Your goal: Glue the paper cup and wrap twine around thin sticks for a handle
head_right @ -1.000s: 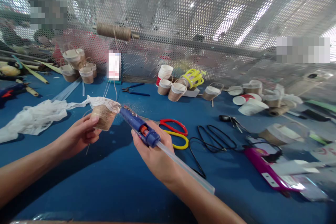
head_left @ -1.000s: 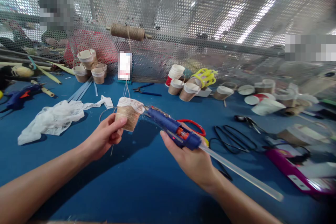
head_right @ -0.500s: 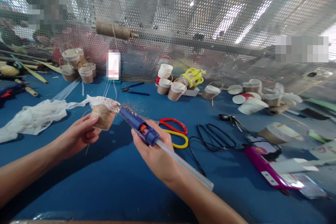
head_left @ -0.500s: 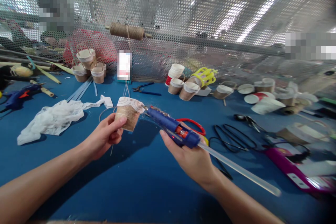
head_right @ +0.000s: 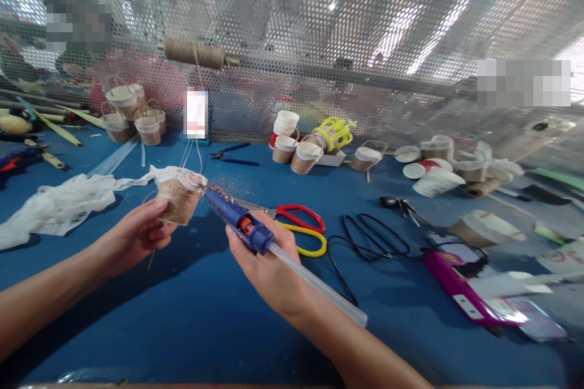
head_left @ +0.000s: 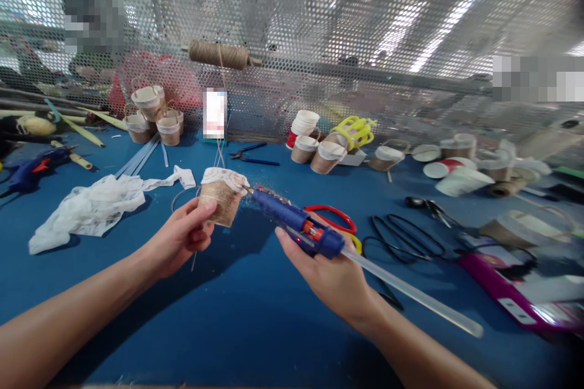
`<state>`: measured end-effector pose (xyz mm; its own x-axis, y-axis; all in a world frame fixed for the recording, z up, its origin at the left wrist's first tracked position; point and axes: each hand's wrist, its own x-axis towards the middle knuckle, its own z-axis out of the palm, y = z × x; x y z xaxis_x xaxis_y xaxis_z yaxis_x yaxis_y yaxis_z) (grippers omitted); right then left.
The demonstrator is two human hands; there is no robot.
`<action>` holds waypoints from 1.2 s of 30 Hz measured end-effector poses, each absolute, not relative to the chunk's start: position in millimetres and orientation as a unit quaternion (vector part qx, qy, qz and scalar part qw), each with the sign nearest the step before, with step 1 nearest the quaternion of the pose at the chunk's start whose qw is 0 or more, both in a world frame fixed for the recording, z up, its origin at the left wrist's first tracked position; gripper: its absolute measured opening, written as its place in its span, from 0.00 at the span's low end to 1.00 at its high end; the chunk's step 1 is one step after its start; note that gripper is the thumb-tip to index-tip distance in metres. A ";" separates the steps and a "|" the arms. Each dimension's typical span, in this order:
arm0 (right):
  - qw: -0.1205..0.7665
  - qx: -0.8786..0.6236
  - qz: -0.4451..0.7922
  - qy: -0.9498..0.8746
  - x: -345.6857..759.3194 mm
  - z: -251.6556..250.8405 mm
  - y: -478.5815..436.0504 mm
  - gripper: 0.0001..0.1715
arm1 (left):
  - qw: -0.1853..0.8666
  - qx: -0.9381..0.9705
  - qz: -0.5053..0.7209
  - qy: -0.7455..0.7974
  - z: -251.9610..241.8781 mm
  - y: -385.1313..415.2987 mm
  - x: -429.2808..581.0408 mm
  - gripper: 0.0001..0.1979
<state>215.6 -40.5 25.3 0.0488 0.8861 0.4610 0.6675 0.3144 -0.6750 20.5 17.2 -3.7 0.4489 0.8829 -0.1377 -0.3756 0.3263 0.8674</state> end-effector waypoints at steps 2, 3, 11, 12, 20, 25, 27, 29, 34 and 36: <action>0.441 -0.575 0.114 -0.680 215.9 23.9 -40.9 0.06 | 0.755 0.396 0.418 0.314 -3.6 16.9 20.0 0.15; 0.439 -0.577 0.111 -0.680 215.9 23.4 -41.0 0.06 | 0.758 0.392 0.416 0.314 -3.6 16.9 19.8 0.15; 0.451 -0.579 0.168 -0.658 216.9 23.2 -42.0 0.05 | 0.784 0.355 0.398 0.316 -2.6 18.7 18.6 0.16; 0.455 -0.579 0.196 -0.648 217.6 23.1 -42.3 0.06 | 0.787 0.355 0.396 0.313 -2.7 19.0 18.3 0.15; 0.501 -0.444 0.557 -0.492 226.6 25.5 -38.4 0.12 | 0.819 0.339 0.362 0.288 -4.1 20.5 16.2 0.17; 0.501 -0.396 0.638 -0.430 227.0 23.9 -32.4 0.12 | 0.841 0.318 0.333 0.285 -2.3 19.0 16.9 0.20; 0.496 -0.381 0.659 -0.418 226.2 22.2 -31.2 0.12 | 0.846 0.313 0.324 0.285 -2.1 18.7 17.1 0.21; 0.491 -0.376 0.671 -0.409 225.3 20.5 -30.6 0.12 | 0.848 0.313 0.322 0.282 -2.4 18.5 17.4 0.21; 0.485 -0.389 0.665 -0.414 221.9 16.7 -31.6 0.12 | 0.847 0.312 0.322 0.287 -3.3 19.2 18.3 0.22; 0.481 -0.394 0.660 -0.420 220.4 16.0 -32.4 0.12 | 0.844 0.310 0.324 0.294 -3.1 19.6 18.4 0.23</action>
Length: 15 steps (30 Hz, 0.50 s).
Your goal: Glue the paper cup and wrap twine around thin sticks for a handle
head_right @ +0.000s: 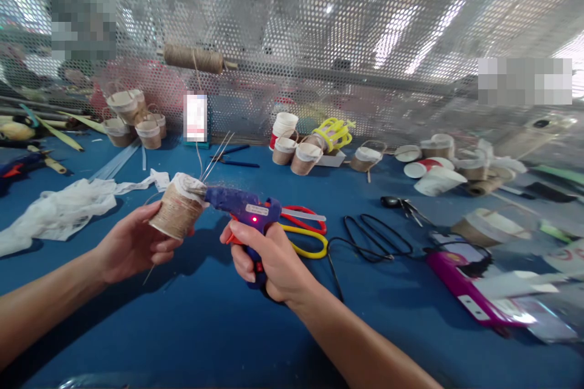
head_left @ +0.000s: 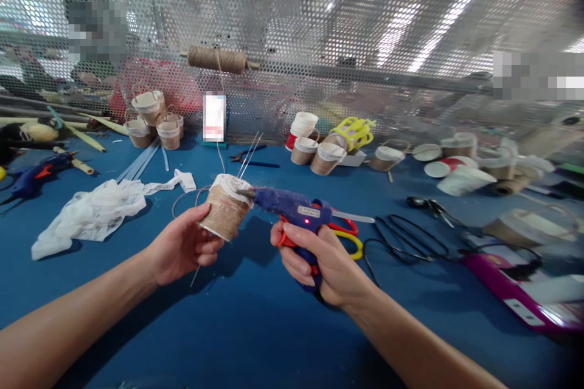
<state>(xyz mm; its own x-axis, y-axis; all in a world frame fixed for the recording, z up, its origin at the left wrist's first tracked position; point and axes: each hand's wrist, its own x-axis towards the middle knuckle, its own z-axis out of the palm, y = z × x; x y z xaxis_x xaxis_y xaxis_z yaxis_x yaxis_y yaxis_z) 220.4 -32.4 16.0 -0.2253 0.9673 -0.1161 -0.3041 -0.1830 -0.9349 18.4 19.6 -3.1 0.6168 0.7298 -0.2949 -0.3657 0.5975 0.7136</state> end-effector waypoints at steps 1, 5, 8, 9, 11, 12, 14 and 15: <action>0.480 -0.395 0.660 -0.422 219.9 15.8 -32.7 0.13 | 0.843 0.309 0.326 0.296 -3.0 19.6 18.3 0.23; 0.472 -0.386 0.672 -0.421 219.5 17.0 -33.3 0.12 | 0.842 0.308 0.326 0.298 -3.1 19.3 17.3 0.23; 0.471 -0.368 0.690 -0.408 220.6 18.0 -33.1 0.12 | 0.844 0.309 0.331 0.288 -4.3 19.5 17.0 0.22; 0.474 -0.360 0.695 -0.402 221.0 18.0 -32.9 0.12 | 0.844 0.310 0.332 0.284 -5.0 19.6 17.1 0.22; 0.479 -0.350 0.704 -0.391 221.2 17.0 -32.3 0.12 | 0.845 0.312 0.331 0.281 -6.3 19.5 17.2 0.21; 0.479 -0.347 0.707 -0.388 221.0 16.2 -32.1 0.12 | 0.845 0.313 0.331 0.281 -7.0 19.4 17.3 0.21; 0.473 -0.345 0.713 -0.386 220.5 14.4 -31.8 0.13 | 0.841 0.316 0.334 0.284 -7.8 19.0 17.6 0.20; 0.467 -0.345 0.717 -0.387 220.2 13.7 -31.9 0.13 | 0.839 0.317 0.337 0.287 -7.9 18.8 17.7 0.20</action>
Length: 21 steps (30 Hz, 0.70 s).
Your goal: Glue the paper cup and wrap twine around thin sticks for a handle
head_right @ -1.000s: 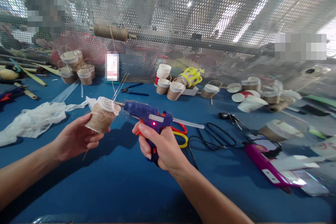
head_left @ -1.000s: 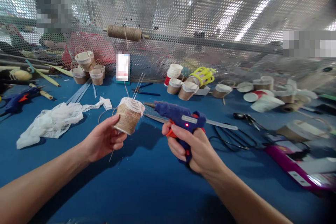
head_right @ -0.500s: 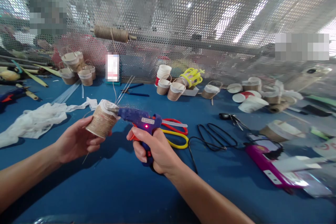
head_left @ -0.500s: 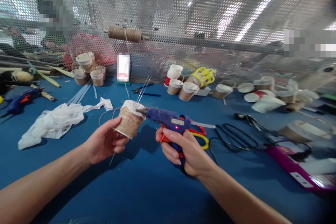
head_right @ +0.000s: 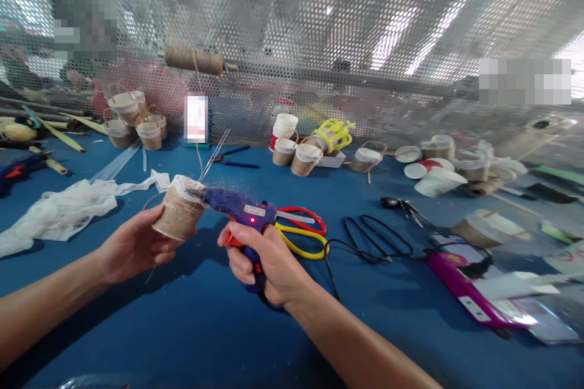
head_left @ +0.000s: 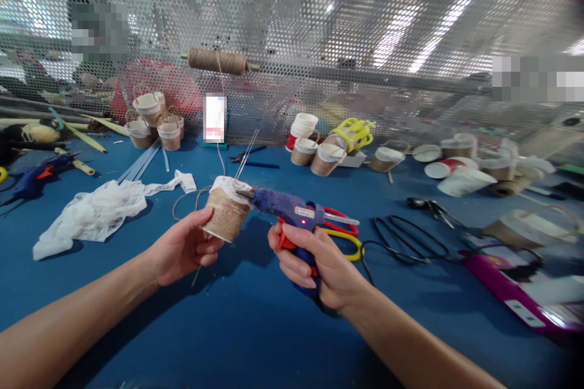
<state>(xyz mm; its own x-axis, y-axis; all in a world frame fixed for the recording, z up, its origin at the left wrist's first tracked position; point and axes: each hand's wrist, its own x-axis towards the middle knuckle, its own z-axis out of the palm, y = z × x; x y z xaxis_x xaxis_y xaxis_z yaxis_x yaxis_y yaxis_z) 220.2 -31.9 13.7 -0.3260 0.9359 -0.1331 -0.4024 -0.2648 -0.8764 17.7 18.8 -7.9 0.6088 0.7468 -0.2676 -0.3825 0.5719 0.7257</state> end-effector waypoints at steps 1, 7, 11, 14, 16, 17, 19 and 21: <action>0.462 -0.345 0.719 -0.388 220.0 13.4 -32.0 0.13 | 0.836 0.319 0.339 0.290 -7.9 18.5 17.8 0.20; 0.465 -0.334 0.721 -0.390 220.2 15.7 -33.1 0.12 | 0.820 0.344 0.342 0.305 -8.8 16.5 17.7 0.19; 0.444 -0.343 0.723 -0.403 219.0 14.1 -33.5 0.13 | 0.814 0.362 0.342 0.298 -11.8 16.2 17.5 0.18; 0.427 -0.340 0.724 -0.421 218.5 11.6 -34.8 0.13 | 0.814 0.367 0.345 0.289 -12.8 16.5 17.8 0.18; 0.425 -0.337 0.721 -0.431 219.4 11.2 -35.8 0.12 | 0.814 0.371 0.346 0.283 -12.6 16.8 17.7 0.18; 0.424 -0.337 0.719 -0.436 220.4 11.7 -36.1 0.12 | 0.815 0.372 0.346 0.280 -12.3 17.3 17.4 0.17; 0.427 -0.341 0.710 -0.445 224.6 14.5 -35.0 0.12 | 0.814 0.371 0.352 0.276 -11.6 19.1 16.1 0.17; 0.450 -0.352 0.686 -0.451 232.1 19.0 -30.8 0.12 | 0.809 0.368 0.369 0.273 -10.3 22.1 14.2 0.16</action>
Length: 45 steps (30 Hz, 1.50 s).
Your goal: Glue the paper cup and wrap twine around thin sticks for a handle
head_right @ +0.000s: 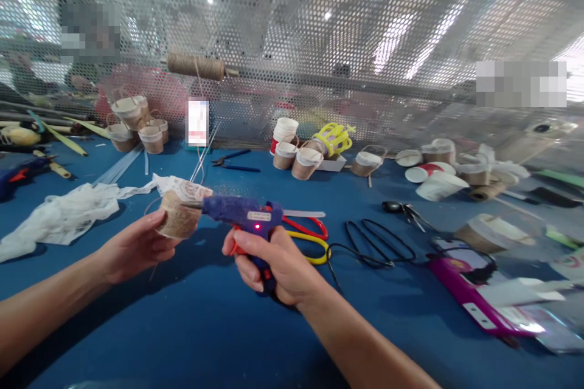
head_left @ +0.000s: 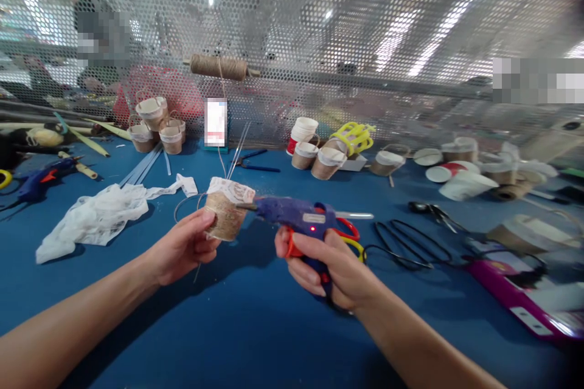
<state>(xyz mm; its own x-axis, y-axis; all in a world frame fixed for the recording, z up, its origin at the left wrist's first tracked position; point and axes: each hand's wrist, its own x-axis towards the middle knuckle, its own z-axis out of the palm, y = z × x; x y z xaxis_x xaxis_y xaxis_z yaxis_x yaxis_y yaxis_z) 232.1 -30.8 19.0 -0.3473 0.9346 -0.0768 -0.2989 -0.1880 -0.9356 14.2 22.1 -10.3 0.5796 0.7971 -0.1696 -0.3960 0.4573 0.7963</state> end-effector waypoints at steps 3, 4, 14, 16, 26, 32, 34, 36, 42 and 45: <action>0.529 -0.400 0.605 -0.441 248.8 24.6 -16.9 0.14 | 0.797 0.373 0.394 0.268 -7.7 26.9 11.1 0.15; 0.538 -0.430 0.582 -0.433 255.1 24.9 -10.4 0.15 | 0.792 0.379 0.397 0.266 -6.8 28.0 10.3 0.15; 0.401 -0.700 0.381 -0.452 309.0 13.6 55.5 0.11 | 0.750 0.429 0.436 0.251 -3.0 33.5 5.1 0.14; 0.376 -0.729 0.333 -0.464 315.1 12.2 66.1 0.16 | 0.750 0.441 0.429 0.244 -2.6 34.7 4.4 0.15; 0.348 -0.760 0.150 -0.528 310.6 6.2 79.8 0.22 | 0.726 0.505 0.406 0.231 -1.0 32.0 4.6 0.19; 0.349 -0.663 0.184 -0.636 263.3 29.6 50.0 0.05 | 0.709 0.518 0.408 0.250 -3.8 32.4 7.6 0.19; 0.317 -0.553 0.329 -0.696 237.9 28.6 35.1 0.15 | 0.699 0.511 0.424 0.265 -6.4 32.5 12.2 0.18; 0.320 -0.434 0.452 -0.710 212.7 22.5 22.4 0.26 | 0.691 0.503 0.433 0.288 -9.4 31.7 17.6 0.18; 0.433 -0.439 0.479 -0.625 175.7 11.7 18.9 0.29 | 0.641 0.538 0.424 0.348 -12.0 31.5 21.4 0.23; 0.453 -0.472 0.386 -0.651 182.5 16.1 35.6 0.30 | 0.611 0.520 0.451 0.390 -6.4 39.6 12.7 0.22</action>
<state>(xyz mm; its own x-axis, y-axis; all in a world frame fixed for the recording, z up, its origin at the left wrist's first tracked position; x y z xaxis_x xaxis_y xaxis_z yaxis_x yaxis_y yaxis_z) 182.5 35.6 16.1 -0.1442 0.9636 0.2253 0.2641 0.2569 -0.9296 12.7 39.6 -6.4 0.2888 0.9574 -0.0069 -0.1463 0.0512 0.9879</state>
